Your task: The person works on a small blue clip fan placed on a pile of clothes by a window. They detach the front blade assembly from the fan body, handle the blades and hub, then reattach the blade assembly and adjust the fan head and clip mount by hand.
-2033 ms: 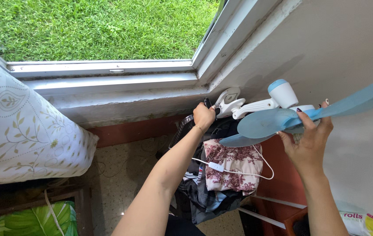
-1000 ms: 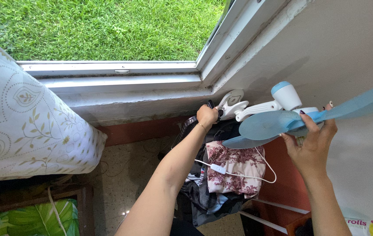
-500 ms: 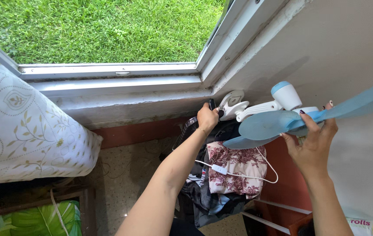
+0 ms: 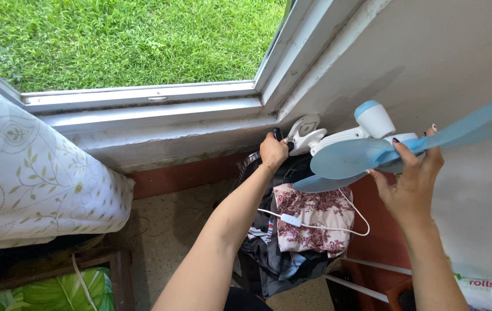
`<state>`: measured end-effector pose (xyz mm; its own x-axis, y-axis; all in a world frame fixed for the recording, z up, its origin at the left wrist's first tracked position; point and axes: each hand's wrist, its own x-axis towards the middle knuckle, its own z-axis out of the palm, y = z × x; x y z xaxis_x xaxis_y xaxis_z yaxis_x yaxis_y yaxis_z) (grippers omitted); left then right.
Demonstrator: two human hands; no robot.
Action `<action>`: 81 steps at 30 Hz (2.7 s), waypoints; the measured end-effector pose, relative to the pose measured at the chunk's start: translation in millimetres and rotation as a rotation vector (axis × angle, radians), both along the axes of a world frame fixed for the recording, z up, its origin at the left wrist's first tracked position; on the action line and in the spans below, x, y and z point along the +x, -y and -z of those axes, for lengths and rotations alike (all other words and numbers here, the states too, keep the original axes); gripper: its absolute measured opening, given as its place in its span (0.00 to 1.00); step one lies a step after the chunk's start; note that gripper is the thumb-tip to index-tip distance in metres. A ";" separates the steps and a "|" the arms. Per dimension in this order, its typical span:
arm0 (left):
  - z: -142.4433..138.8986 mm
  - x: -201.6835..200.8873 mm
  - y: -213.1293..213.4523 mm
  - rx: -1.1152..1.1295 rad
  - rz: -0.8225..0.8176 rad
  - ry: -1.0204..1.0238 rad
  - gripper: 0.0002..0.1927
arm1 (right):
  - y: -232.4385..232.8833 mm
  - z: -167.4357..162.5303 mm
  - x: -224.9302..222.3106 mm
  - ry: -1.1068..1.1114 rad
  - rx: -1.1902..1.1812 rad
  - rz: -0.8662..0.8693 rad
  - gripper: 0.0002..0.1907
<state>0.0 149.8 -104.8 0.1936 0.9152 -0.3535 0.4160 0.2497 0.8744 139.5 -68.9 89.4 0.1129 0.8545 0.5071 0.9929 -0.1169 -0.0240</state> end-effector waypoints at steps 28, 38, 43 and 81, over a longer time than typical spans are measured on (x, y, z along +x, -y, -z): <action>9.6 8.1 -1.1 -0.130 0.017 0.099 0.20 | -0.1 -9.1 1.8 -0.030 -0.001 0.004 0.47; 11.1 6.0 2.0 0.054 0.001 0.075 0.20 | 3.2 -7.6 -3.2 -0.023 0.022 -0.020 0.47; 23.9 6.0 -6.0 -0.262 -0.060 0.323 0.23 | -1.2 -5.9 3.2 0.005 0.040 -0.050 0.47; -69.4 16.2 40.6 0.388 0.180 0.563 0.17 | -17.8 -4.6 -24.2 -0.036 0.038 -0.011 0.45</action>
<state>16.2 109.2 -35.4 0.4114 0.8913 0.1904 -0.1197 -0.1543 0.9807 115.3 -51.1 94.0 0.1220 0.8358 0.5354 0.9925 -0.1039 -0.0639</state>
